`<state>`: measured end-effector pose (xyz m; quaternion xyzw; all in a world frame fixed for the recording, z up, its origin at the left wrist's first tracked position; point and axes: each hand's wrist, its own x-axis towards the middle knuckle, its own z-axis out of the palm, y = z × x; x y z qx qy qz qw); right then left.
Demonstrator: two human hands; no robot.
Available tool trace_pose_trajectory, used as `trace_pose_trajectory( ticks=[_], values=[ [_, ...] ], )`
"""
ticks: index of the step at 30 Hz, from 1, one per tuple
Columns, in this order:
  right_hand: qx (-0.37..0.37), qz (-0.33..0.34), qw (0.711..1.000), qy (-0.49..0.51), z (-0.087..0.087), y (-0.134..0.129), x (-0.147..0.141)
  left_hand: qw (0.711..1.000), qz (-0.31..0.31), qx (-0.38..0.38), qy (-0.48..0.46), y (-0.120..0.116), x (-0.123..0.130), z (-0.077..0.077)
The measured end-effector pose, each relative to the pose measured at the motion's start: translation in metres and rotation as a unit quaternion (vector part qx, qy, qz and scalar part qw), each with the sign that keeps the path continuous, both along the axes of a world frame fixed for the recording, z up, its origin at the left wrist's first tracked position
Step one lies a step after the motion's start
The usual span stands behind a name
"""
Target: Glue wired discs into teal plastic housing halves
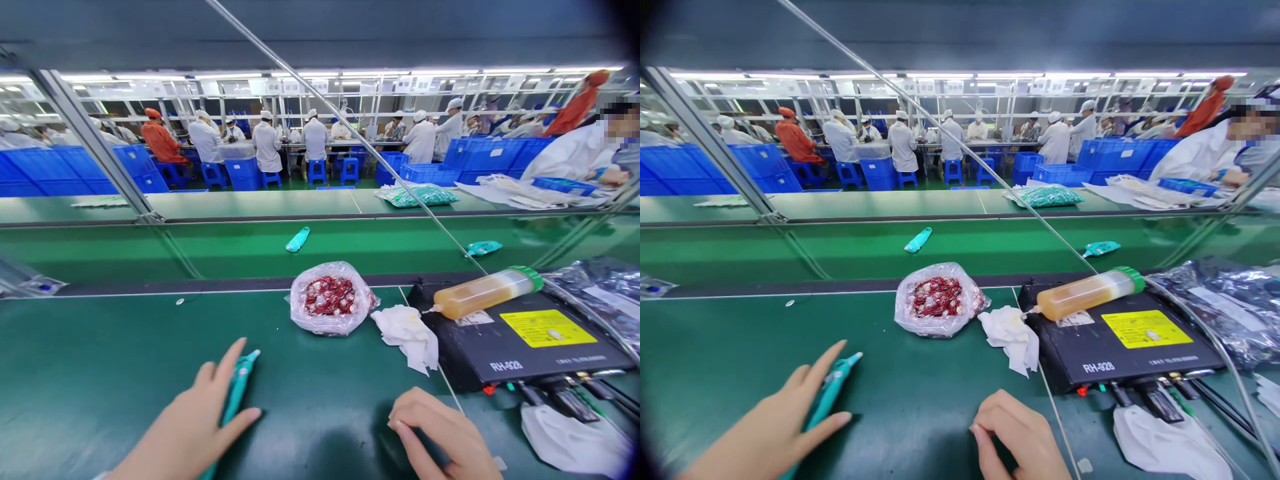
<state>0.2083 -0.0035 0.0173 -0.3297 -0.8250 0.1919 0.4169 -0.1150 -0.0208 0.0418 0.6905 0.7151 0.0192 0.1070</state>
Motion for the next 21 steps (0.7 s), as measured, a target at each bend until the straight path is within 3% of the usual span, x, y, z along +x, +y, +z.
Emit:
trace_pose_trajectory(
  ticks=[4, 7, 10, 14, 16, 18, 21],
  values=[
    [-0.05, 0.026, 0.996, -0.068, -0.003, -0.006, -0.001, 0.992, -0.078, -0.095, 0.041, 0.009, 0.092, 0.014],
    [-0.075, 0.02, 0.992, -0.096, -0.006, -0.009, -0.002, 0.976, -0.147, -0.126, 0.105, 0.018, 0.125, 0.027],
    [-0.1, 0.013, 0.988, -0.114, -0.007, -0.009, -0.001, 0.957, -0.229, -0.117, 0.133, 0.026, 0.129, 0.031],
    [-0.119, 0.019, 0.976, -0.181, -0.011, -0.007, -0.003, 0.973, -0.223, 0.017, 0.056, 0.03, 0.109, 0.017],
    [-0.116, 0.029, 0.973, -0.199, -0.015, -0.008, -0.005, 0.944, -0.317, 0.092, 0.001, 0.028, 0.099, 0.007],
    [-0.107, 0.033, 0.976, -0.187, -0.018, -0.009, -0.008, 0.902, -0.418, 0.104, -0.037, 0.023, 0.093, 0.0],
    [-0.092, 0.016, 0.99, -0.108, -0.014, -0.007, -0.005, 0.887, -0.45, 0.095, -0.042, 0.017, 0.09, -0.01]
  ],
)
